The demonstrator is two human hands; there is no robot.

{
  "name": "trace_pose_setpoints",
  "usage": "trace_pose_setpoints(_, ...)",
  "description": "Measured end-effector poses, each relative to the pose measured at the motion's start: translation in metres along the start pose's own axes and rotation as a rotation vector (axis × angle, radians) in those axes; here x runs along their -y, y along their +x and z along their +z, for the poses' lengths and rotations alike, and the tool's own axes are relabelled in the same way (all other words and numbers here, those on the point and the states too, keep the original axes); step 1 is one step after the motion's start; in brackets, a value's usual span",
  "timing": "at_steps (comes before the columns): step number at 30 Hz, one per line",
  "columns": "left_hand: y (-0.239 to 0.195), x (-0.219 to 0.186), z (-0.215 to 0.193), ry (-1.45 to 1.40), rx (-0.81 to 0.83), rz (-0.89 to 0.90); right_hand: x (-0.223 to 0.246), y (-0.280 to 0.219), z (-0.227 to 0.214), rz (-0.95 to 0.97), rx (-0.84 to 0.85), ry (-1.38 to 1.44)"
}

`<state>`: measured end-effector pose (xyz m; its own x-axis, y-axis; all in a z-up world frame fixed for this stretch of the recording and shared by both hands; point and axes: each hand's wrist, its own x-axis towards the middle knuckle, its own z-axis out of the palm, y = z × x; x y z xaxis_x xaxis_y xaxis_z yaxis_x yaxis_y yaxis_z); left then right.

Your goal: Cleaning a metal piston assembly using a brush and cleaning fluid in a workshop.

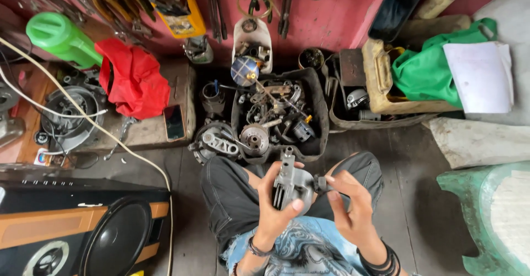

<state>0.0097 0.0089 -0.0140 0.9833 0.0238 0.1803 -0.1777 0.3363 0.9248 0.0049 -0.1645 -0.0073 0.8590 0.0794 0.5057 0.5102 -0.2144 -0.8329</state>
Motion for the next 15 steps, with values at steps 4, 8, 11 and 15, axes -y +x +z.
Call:
trace_pose_setpoints(4, 0.004, -0.007, -0.003, 0.003, 0.060, 0.042, 0.011, 0.028, -0.016, -0.219, 0.118, -0.143)
trace_pose_setpoints(8, -0.010, 0.023, -0.020, -0.020, 0.019, 0.085, 0.021, 0.040, -0.019, -0.230, 0.240, -0.193)
trace_pose_setpoints(11, -0.018, 0.033, -0.023, -0.015, -0.026, 0.116, 0.013, 0.032, -0.011, -0.203, 0.254, -0.186)
trace_pose_setpoints(15, -0.013, 0.024, -0.020, -0.043, -0.010, 0.110, 0.021, 0.022, -0.002, -0.160, 0.256, -0.102)
